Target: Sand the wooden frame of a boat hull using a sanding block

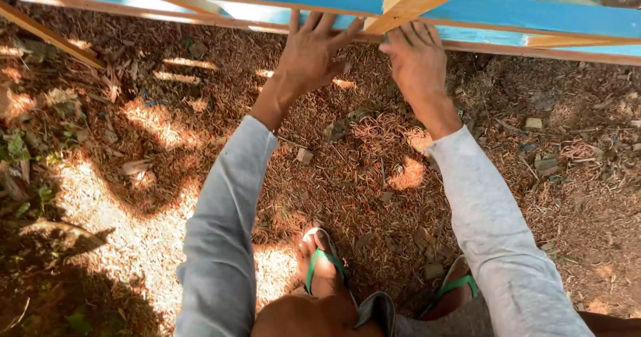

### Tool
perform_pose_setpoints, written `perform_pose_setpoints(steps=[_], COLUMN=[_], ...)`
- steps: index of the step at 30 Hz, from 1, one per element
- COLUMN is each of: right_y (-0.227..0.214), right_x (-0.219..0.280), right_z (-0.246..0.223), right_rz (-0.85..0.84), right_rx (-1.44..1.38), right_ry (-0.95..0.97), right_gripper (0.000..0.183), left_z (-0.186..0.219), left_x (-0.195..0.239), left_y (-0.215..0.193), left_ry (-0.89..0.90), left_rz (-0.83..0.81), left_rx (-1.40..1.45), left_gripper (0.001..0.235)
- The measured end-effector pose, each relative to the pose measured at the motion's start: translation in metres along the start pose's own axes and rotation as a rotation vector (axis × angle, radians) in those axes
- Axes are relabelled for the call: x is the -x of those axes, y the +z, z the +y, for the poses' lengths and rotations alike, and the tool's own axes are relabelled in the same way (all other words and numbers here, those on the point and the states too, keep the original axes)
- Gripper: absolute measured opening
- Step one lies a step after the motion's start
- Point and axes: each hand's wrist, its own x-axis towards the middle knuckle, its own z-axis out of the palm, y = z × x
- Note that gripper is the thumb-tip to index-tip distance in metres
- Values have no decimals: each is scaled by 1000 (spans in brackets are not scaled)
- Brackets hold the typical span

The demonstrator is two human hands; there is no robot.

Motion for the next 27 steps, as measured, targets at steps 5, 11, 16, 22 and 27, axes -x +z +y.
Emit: perform_pose_setpoints(steps=[5, 11, 16, 22, 27], right_y=[-3, 25, 4, 24, -15], right_x=[-5, -1, 5, -8, 15], right_z=[1, 19, 18, 31, 19], right_rz=[22, 36, 23, -150, -73], right_rx=[-74, -82, -110, -129, -288], right_ry=[31, 0, -18, 79, 20], right_gripper=[22, 32, 25, 29, 50], left_z=[-7, 1, 6, 19, 29], left_x=[-14, -21, -31, -40, -34], left_y=[-18, -41, -47, -50, -26], left_ry=[-20, -34, 1, -94, -196], left_rz=[-191, -423, -570, -715, -610], left_rx=[183, 250, 34, 60, -47], left_gripper=[66, 85, 118, 120, 118])
